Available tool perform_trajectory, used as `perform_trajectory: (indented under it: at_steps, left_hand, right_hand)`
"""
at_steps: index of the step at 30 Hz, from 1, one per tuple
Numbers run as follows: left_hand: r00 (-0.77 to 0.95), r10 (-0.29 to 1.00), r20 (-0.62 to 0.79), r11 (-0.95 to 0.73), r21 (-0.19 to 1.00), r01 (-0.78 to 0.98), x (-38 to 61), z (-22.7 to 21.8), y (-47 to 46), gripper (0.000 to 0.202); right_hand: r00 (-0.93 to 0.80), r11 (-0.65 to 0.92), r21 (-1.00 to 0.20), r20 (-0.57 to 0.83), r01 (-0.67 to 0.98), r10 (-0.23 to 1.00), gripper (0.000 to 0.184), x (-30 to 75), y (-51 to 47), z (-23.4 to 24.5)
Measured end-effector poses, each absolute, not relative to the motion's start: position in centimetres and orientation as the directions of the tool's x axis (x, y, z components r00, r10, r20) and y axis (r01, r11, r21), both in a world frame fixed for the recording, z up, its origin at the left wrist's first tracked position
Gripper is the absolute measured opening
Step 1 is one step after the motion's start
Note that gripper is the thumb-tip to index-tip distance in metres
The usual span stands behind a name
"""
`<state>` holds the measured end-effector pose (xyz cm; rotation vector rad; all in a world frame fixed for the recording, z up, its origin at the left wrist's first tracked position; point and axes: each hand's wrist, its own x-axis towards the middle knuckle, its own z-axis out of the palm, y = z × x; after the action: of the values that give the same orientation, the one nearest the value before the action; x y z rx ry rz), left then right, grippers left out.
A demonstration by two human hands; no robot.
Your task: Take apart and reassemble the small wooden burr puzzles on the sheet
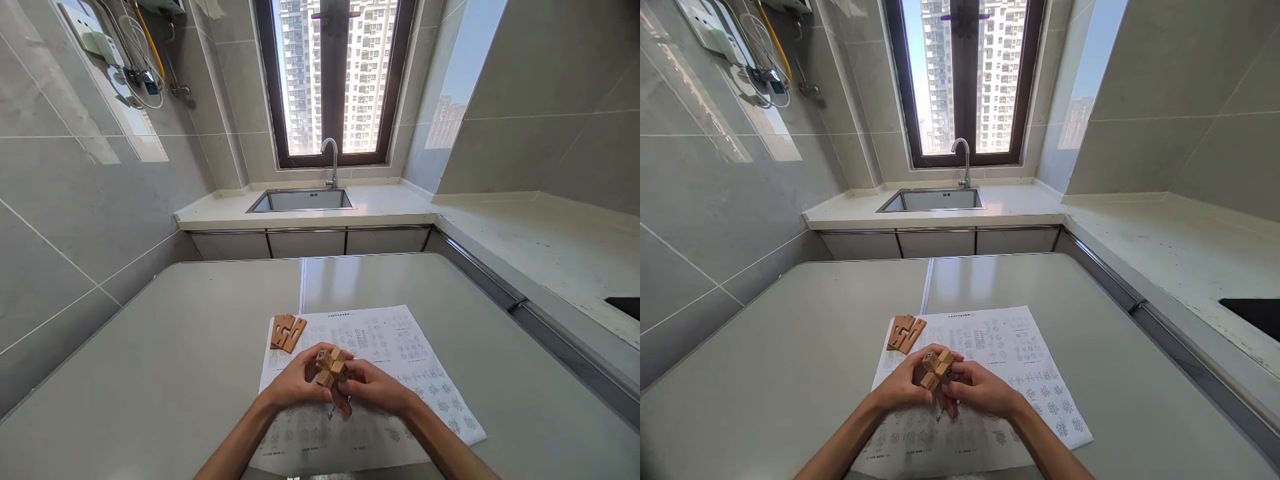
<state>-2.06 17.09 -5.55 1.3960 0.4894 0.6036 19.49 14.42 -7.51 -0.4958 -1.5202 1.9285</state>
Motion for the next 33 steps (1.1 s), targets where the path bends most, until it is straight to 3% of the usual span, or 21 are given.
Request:
perform_trajectory:
  at_steps: [15,20,23,29,33]
  left_hand:
    - [0.584,0.808,0.077,-0.085,0.996,-0.014,-1.8,-5.5,17.1,0.064]
    - [0.572,0.817,0.069,-0.12,0.991,0.053,-1.9,-5.7,16.9,0.065]
    - [0.594,0.8,0.077,-0.125,0.991,0.039,-2.0,-5.5,16.9,0.066]
    - [0.766,0.642,0.029,-0.061,0.998,0.013,-2.2,-4.6,16.8,0.074]
    - [0.768,0.64,0.035,-0.079,0.997,0.02,-2.4,-4.3,16.8,0.076]
  right_hand:
    - [-0.477,-0.012,-0.992,0.05,-0.126,0.877,0.032,18.7,14.4,-8.5]
    - [-0.474,0.111,-0.993,0.117,-0.04,0.873,0.04,18.4,14.2,-8.6]
    - [-0.51,0.098,-0.995,0.099,-0.029,0.854,0.041,18.8,14.3,-8.3]
    - [-0.802,0.021,-0.997,0.07,-0.072,0.594,0.043,19.9,14.4,-7.2]
    - [-0.751,0.046,-0.998,0.055,-0.032,0.659,0.034,19.6,14.3,-7.4]
